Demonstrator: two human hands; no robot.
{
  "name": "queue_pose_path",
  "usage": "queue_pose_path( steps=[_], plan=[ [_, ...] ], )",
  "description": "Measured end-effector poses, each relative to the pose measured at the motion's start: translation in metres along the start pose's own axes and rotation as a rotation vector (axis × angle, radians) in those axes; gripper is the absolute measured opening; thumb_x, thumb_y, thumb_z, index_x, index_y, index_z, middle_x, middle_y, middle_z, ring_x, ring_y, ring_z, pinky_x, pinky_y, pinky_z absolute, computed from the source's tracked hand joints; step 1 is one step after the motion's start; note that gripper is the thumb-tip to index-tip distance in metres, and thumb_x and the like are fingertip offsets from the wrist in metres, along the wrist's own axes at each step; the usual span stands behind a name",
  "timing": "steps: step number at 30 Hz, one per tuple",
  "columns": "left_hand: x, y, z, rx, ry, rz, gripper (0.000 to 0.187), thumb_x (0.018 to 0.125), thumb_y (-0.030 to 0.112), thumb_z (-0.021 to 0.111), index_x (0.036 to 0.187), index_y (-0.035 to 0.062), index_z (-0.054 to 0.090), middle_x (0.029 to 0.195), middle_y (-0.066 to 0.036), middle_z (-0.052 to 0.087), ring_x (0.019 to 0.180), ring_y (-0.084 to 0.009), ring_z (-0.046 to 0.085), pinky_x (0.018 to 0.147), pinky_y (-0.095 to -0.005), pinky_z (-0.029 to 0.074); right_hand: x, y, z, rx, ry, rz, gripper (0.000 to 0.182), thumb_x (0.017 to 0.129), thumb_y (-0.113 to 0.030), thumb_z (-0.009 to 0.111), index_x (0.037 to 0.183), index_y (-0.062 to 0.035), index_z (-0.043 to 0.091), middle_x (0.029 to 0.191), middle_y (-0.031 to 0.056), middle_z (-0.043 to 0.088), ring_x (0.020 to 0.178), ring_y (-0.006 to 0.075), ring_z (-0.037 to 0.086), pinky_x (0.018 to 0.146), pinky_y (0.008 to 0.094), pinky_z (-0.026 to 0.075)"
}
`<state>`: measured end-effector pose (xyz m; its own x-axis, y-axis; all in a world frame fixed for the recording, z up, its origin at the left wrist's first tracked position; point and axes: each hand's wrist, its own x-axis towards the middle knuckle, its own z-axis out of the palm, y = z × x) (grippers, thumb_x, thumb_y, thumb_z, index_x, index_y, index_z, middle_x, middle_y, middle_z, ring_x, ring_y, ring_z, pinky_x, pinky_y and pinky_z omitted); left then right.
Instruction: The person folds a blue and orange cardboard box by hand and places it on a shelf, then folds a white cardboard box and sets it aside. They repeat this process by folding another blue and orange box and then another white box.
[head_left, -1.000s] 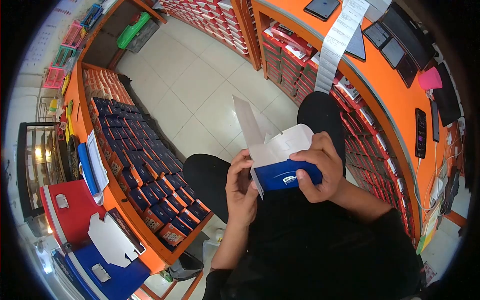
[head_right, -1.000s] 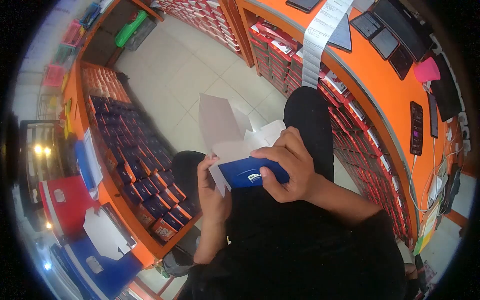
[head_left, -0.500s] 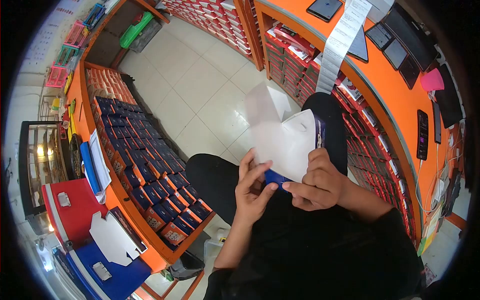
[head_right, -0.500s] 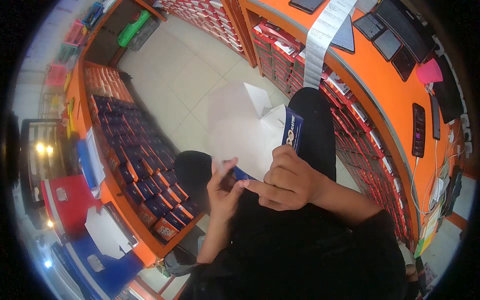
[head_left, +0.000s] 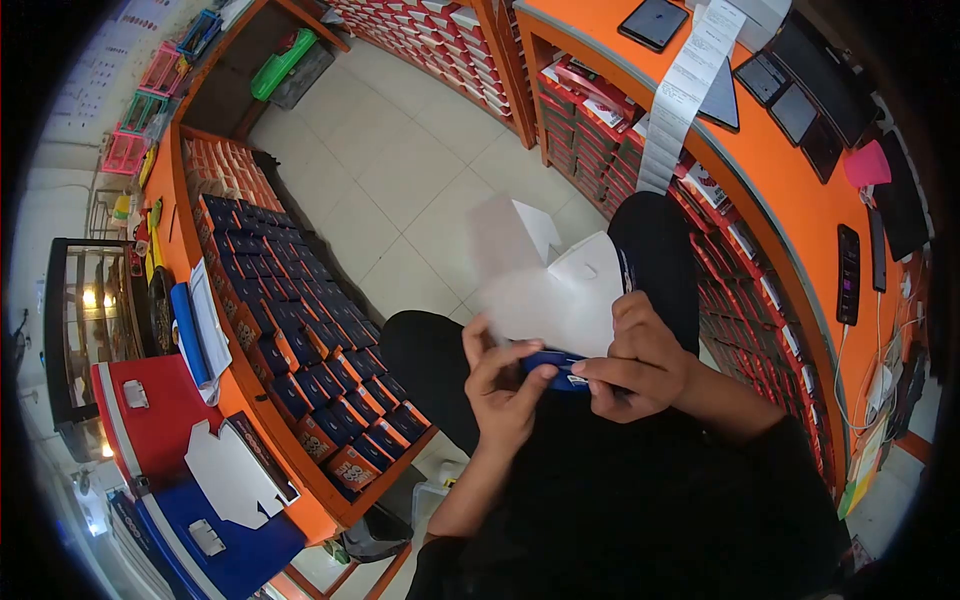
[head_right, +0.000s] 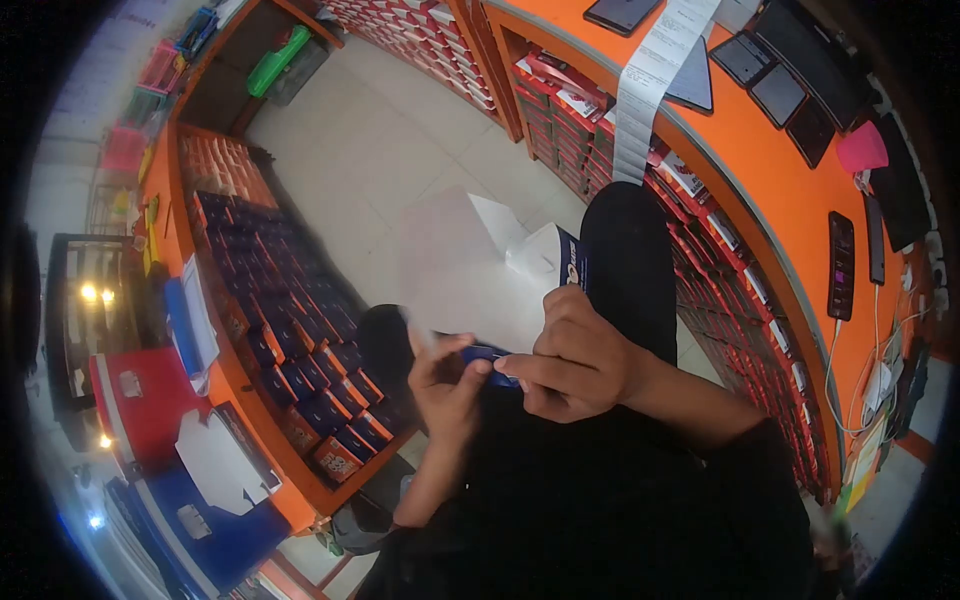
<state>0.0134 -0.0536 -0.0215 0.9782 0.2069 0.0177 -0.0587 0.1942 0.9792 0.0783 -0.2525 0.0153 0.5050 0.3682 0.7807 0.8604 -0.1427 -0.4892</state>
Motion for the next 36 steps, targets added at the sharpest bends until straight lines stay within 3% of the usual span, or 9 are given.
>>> queue_pose_path(
  steps=[3, 7, 9, 12, 13, 16, 26, 32, 36],
  plan=[
    [0.007, 0.002, -0.003, 0.188, -0.212, 0.141, 0.031, 0.086, 0.011, 0.084, 0.114, 0.0080, 0.071, 0.144, -0.014, 0.045, 0.137, -0.0313, 0.046, 0.113, -0.0464, 0.038, -0.004, 0.002, 0.003, 0.072, -0.002, 0.024, 0.026, 0.076, -0.008, 0.069, 0.101, -0.0062, 0.075, 0.081, 0.0013, 0.044, 0.073, 0.0200, 0.044, 0.071, 0.0372, 0.041],
    [0.009, 0.001, 0.002, 0.001, -0.169, 0.293, 0.050, 0.092, 0.033, 0.079, 0.134, 0.0129, 0.060, 0.153, -0.018, 0.040, 0.145, -0.0361, 0.039, 0.118, -0.0507, 0.033, 0.002, 0.007, -0.006, 0.146, 0.100, 0.237, 0.026, 0.078, -0.016, 0.067, 0.098, -0.0014, 0.074, 0.082, 0.0061, 0.049, 0.074, 0.0217, 0.047, 0.072, 0.0382, 0.042],
    [0.009, 0.004, 0.009, -0.310, 0.014, 0.053, 0.072, 0.100, 0.061, 0.056, 0.152, 0.0149, 0.037, 0.149, -0.016, 0.045, 0.138, -0.0325, 0.045, 0.115, -0.0462, 0.034, 0.007, 0.011, -0.011, 0.180, 0.089, 0.237, 0.026, 0.077, -0.014, 0.068, 0.099, -0.0007, 0.075, 0.081, 0.0071, 0.052, 0.074, 0.0223, 0.048, 0.070, 0.0368, 0.042],
    [0.016, 0.006, 0.007, -0.204, -0.071, -0.129, 0.088, 0.099, 0.075, 0.036, 0.158, 0.0099, 0.030, 0.158, -0.018, 0.039, 0.145, -0.0329, 0.039, 0.119, -0.0486, 0.030, 0.007, 0.016, -0.009, 0.233, 0.028, 0.204, 0.025, 0.081, -0.014, 0.068, 0.100, 0.0000, 0.075, 0.083, 0.0092, 0.058, 0.075, 0.0234, 0.052, 0.069, 0.0358, 0.044],
    [0.012, 0.004, 0.006, -0.319, -0.065, -0.249, 0.088, 0.102, 0.071, 0.031, 0.157, 0.0018, 0.032, 0.159, -0.019, 0.041, 0.155, -0.0342, 0.025, 0.126, -0.0460, 0.014, 0.006, 0.016, -0.006, 0.240, -0.002, 0.185, 0.023, 0.083, -0.014, 0.068, 0.100, 0.0001, 0.075, 0.085, 0.0098, 0.060, 0.076, 0.0242, 0.054, 0.071, 0.0363, 0.046],
    [0.023, 0.005, -0.002, -0.040, -0.475, -0.064, 0.074, 0.107, 0.058, 0.036, 0.153, 0.0000, 0.043, 0.159, -0.019, 0.042, 0.156, -0.0325, 0.023, 0.126, -0.0454, 0.014, 0.006, 0.015, -0.003, 0.223, -0.032, 0.154, 0.021, 0.089, -0.017, 0.066, 0.097, 0.0006, 0.074, 0.090, 0.0113, 0.065, 0.078, 0.0271, 0.059, 0.074, 0.0382, 0.050],
    [0.011, 0.006, 0.000, -0.204, -0.459, -0.305, 0.035, 0.103, 0.006, 0.057, 0.138, -0.0001, 0.055, 0.156, -0.023, 0.045, 0.148, -0.0299, 0.041, 0.122, -0.0432, 0.032, -0.003, 0.015, -0.001, 0.040, 0.106, 0.255, 0.023, 0.087, -0.017, 0.066, 0.099, 0.0027, 0.067, 0.098, 0.0172, 0.060, 0.080, 0.0265, 0.062, 0.070, 0.0333, 0.052],
    [0.006, 0.010, 0.005, 0.077, -0.468, -0.323, 0.054, 0.089, -0.008, 0.071, 0.140, 0.0026, 0.055, 0.148, -0.015, 0.050, 0.129, -0.0229, 0.056, 0.111, -0.0391, 0.049, -0.007, 0.016, -0.005, 0.102, -0.009, 0.358, 0.019, 0.083, -0.009, 0.066, 0.100, 0.0008, 0.065, 0.101, 0.0171, 0.057, 0.081, 0.0272, 0.061, 0.071, 0.0339, 0.052],
    [0.017, 0.024, 0.011, 0.279, -0.573, -0.349, 0.068, 0.082, -0.009, 0.079, 0.144, 0.0048, 0.053, 0.146, -0.012, 0.050, 0.135, -0.0254, 0.053, 0.105, -0.0377, 0.052, -0.007, 0.018, -0.003, 0.171, -0.093, 0.364, 0.018, 0.083, -0.008, 0.066, 0.099, 0.0004, 0.065, 0.100, 0.0167, 0.057, 0.084, 0.0276, 0.061, 0.074, 0.0346, 0.051]
  ],
)
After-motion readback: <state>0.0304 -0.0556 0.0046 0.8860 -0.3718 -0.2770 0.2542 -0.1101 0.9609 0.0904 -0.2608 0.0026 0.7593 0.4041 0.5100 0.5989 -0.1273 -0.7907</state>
